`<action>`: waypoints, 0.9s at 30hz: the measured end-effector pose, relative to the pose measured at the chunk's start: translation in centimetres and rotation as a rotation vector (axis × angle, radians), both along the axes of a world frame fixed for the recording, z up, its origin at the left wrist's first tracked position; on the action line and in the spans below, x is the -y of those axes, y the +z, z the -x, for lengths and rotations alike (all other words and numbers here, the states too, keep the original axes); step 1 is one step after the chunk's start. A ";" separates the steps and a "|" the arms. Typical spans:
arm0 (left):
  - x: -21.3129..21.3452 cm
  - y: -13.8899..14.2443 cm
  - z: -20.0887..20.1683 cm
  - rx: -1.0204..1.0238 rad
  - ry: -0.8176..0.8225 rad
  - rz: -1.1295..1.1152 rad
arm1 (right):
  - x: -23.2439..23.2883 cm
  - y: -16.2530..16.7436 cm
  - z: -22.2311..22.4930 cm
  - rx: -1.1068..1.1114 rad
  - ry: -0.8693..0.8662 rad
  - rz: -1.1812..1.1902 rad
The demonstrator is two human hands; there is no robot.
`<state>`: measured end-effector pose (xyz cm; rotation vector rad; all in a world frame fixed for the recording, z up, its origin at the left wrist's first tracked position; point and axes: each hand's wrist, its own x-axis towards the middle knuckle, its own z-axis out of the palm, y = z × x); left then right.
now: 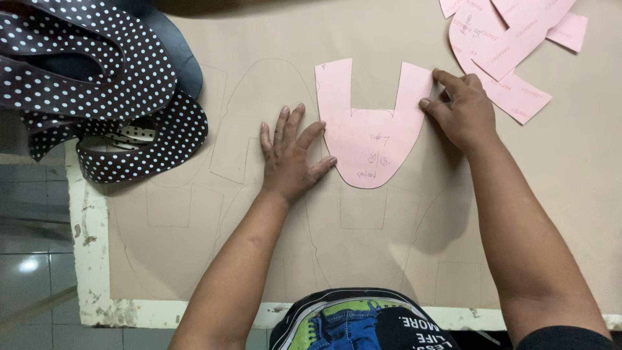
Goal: The person traces around pink paper shoe pattern pieces with a marker onto material laid on a large cutting table, repositioning each pattern piece to draw its outline. They move finished pieces aside and continue tracing additional pattern shapes across the sheet.
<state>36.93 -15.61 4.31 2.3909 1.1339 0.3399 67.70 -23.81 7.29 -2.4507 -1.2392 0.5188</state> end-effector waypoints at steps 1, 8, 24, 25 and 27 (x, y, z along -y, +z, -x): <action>0.1 0.1 -0.1 -0.045 -0.013 0.018 | 0.0 0.0 0.0 0.002 0.004 0.005; 0.6 -0.8 -0.2 -0.047 -0.079 -0.003 | -0.3 -0.2 -0.2 -0.006 -0.007 0.002; 0.8 -1.9 0.2 0.046 -0.028 -0.075 | -0.5 -0.1 0.2 0.029 -0.014 0.069; 0.8 -1.6 0.2 0.057 -0.032 -0.072 | -0.5 -0.1 0.1 0.028 -0.009 0.062; 0.6 -0.9 0.2 0.080 -0.043 -0.064 | -0.5 -0.3 0.0 0.027 0.005 0.043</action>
